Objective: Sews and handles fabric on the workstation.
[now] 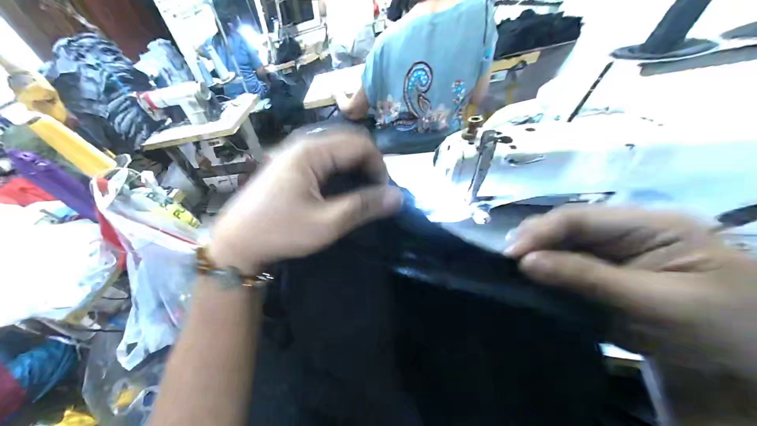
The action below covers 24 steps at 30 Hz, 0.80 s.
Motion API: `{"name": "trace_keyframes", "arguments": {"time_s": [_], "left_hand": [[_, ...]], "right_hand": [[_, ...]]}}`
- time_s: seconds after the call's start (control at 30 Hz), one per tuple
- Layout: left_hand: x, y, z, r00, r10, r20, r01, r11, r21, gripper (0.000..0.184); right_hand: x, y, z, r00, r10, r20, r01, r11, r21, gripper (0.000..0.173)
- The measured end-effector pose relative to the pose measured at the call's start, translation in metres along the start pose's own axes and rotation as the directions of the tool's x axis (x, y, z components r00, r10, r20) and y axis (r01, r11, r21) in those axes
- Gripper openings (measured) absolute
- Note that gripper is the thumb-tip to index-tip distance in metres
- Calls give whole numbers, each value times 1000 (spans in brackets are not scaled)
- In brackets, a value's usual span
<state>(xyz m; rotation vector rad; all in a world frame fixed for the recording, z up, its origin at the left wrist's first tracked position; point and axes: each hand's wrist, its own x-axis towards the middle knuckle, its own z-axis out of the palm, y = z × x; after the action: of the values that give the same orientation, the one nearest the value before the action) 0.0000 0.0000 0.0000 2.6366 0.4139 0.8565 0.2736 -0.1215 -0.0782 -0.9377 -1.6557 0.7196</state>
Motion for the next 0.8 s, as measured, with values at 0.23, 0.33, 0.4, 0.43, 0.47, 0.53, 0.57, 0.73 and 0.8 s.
{"name": "trace_keyframes", "arguments": {"time_s": [0.23, 0.33, 0.4, 0.43, 0.47, 0.53, 0.57, 0.73, 0.8], "left_hand": [[13, -114, 224, 760, -635, 134, 600, 767, 229, 26], [13, -104, 260, 808, -589, -14, 531, 718, 450, 23], [4, -81, 271, 837, -545, -53, 493, 708, 505, 24], [2, -71, 276, 822, -566, -67, 518, 692, 503, 20], [2, -61, 281, 782, -621, -58, 559, 658, 505, 25], [2, -46, 287, 664, -747, 41, 634, 591, 499, 50], [-1, -46, 290, 609, -788, 94, 671, 574, 470, 60], [-7, -88, 299, 684, -723, 97, 619, 646, 447, 63], [2, -104, 291, 700, -697, 156, 587, 685, 431, 59]], "right_hand": [[-55, 175, 12, 874, 407, -266, -486, 742, -461, 13], [-60, 186, 12, 922, 346, -174, -369, 651, -663, 14], [-62, 191, 8, 961, 263, -89, -237, 608, -757, 12], [-63, 196, 5, 982, 184, -35, -141, 606, -783, 11], [-65, 201, 0, 993, 112, 31, -43, 601, -798, 12], [-67, 206, -9, 989, 24, 143, 100, 601, -793, 24], [-69, 207, -12, 983, 4, 181, 143, 601, -786, 32], [-66, 217, -7, 973, -83, 214, 223, 568, -792, 52], [-58, 221, 0, 981, -90, 170, 190, 567, -802, 53]]}}
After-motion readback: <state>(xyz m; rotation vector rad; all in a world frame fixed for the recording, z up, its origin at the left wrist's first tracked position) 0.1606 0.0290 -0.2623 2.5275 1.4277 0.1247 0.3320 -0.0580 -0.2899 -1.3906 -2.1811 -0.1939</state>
